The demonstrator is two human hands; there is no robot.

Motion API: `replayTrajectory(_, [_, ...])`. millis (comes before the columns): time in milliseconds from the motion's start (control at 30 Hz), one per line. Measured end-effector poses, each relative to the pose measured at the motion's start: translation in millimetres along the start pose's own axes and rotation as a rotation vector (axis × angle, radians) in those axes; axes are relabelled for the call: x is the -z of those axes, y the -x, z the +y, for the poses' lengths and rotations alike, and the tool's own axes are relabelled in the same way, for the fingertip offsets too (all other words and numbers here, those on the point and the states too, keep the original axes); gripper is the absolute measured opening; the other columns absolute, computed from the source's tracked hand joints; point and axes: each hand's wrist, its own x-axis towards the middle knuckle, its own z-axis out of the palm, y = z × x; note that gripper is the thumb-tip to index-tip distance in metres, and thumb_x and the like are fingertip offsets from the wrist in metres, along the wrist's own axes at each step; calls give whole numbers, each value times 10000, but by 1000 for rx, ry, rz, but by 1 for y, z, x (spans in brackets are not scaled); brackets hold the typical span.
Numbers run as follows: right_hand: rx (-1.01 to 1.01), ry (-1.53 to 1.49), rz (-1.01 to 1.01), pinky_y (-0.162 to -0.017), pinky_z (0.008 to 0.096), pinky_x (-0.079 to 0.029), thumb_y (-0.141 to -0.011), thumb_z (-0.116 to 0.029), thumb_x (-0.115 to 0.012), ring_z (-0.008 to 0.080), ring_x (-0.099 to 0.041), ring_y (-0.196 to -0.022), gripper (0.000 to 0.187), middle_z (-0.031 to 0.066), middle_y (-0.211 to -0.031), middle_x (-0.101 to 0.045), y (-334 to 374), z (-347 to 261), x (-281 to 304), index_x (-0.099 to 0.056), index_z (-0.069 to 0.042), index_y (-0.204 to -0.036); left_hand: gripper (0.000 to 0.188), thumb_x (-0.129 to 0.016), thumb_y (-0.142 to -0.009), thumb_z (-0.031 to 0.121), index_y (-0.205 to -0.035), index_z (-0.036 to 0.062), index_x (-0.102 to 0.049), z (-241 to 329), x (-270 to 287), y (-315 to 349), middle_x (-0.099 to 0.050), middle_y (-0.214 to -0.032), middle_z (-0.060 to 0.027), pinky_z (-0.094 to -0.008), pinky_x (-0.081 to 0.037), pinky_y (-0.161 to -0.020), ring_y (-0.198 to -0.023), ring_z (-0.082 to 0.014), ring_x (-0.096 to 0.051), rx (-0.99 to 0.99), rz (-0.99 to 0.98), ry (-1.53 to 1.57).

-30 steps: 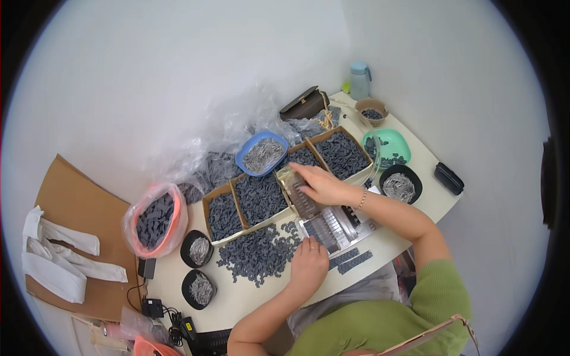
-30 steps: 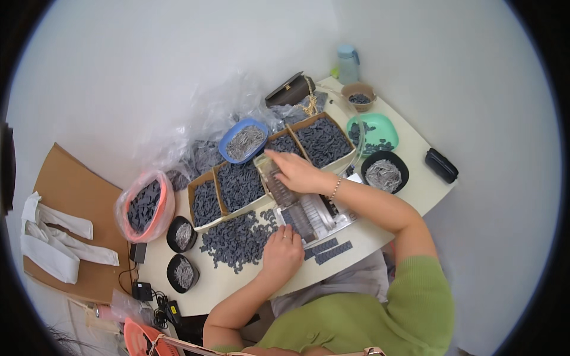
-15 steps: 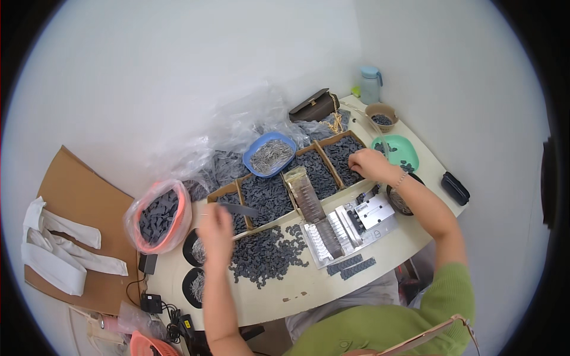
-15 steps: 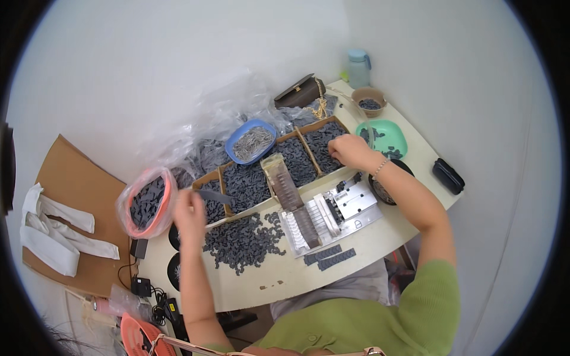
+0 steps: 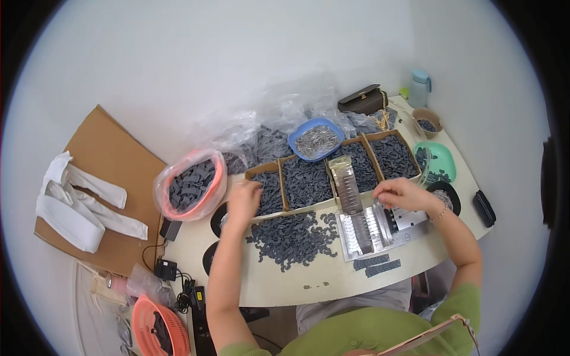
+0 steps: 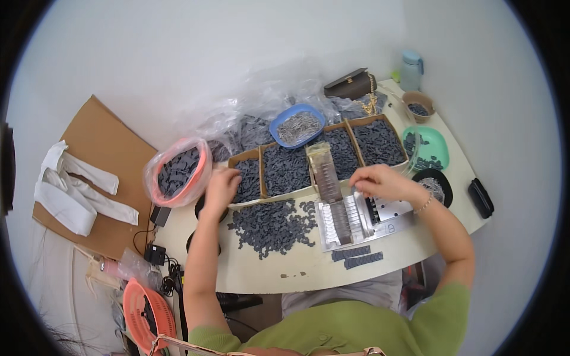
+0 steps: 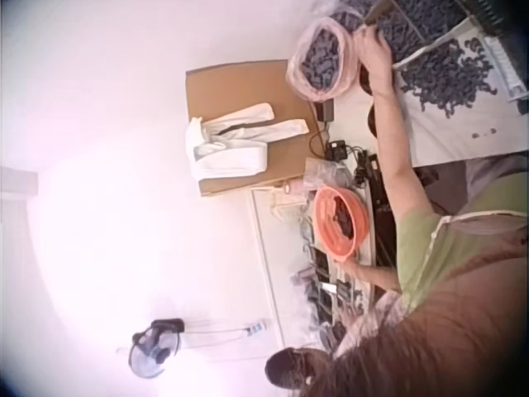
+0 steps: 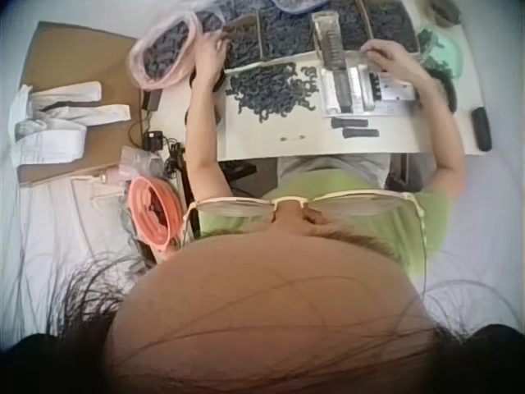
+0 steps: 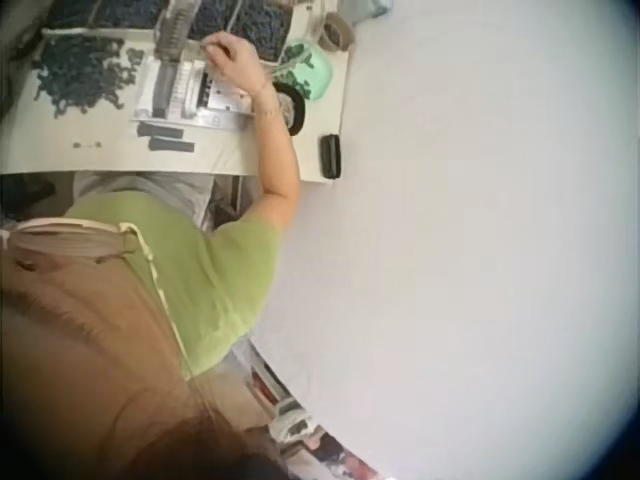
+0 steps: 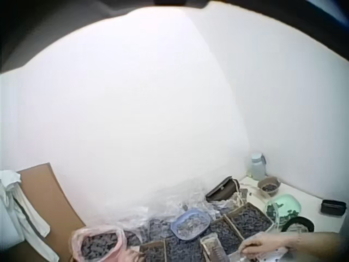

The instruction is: The person sorts small grey and black cable components into containers and a mechanical fixture by hand.

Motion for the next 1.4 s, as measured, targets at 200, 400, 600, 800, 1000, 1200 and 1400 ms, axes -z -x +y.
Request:
replayTrajectory(200, [245,289,-197,-651,297,-506,-861,-127,-630,179,-627,-704,121,77,-816,-607,10,-9,-27,-667,-59,-953,92,-634,-764,61,-834,3,-643,18,-52,-4,-612,-857,-195,-462,-476,-770,-849,-390,-587,62,-210,20])
replayTrajectory(400, [396,600,-99,-703,419,-502,-776,-74,-612,311,-610,-847,157,112,-886,-582,16,10,-63,-622,-73,-932,224,-674,-746,79,-955,19,-622,19,-49,-13,-636,-944,-198,-477,-499,-801,-909,-387,-619,109,-369,-57])
replayTrajectory(600, [386,531,24,-727,427,-510,-810,-63,-618,342,-622,-830,215,121,-940,-602,17,4,-75,-581,-46,-1022,201,-549,-763,43,-941,32,-642,11,-45,-13,-652,-935,-228,-473,-493,-829,-925,-390,-622,162,-354,23])
replayTrajectory(800, [474,451,81,-706,389,-515,-831,-68,-615,300,-615,-816,152,100,-873,-588,21,17,-71,-629,-70,-983,234,-585,-783,-21,-991,46,-670,41,-31,3,-607,-795,-101,-290,-485,-641,-678,-172,-591,238,-56,453])
replayTrajectory(1000, [458,425,143,-689,375,-495,-810,-47,-634,285,-613,-801,178,99,-856,-596,18,19,-72,-642,-49,-988,139,-696,-773,51,-899,42,-639,170,-41,79,-613,-820,-57,-306,-489,-679,-761,-169,-601,124,-470,766])
replayTrajectory(1200, [450,430,110,-716,398,-501,-811,-84,-635,293,-614,-828,171,102,-867,-603,21,23,-73,-646,-66,-981,144,-748,-733,120,-825,76,-648,191,-64,100,-575,-840,-56,-355,-431,-745,-852,-251,-555,-38,-305,572])
replayTrajectory(1400, [521,444,128,-712,372,-504,-796,-64,-650,282,-613,-816,162,85,-862,-598,20,29,-82,-652,-60,-958,114,-742,-712,131,-759,97,-644,195,-51,92,-557,-807,-39,-365,-389,-715,-811,-248,-534,-176,-259,390])
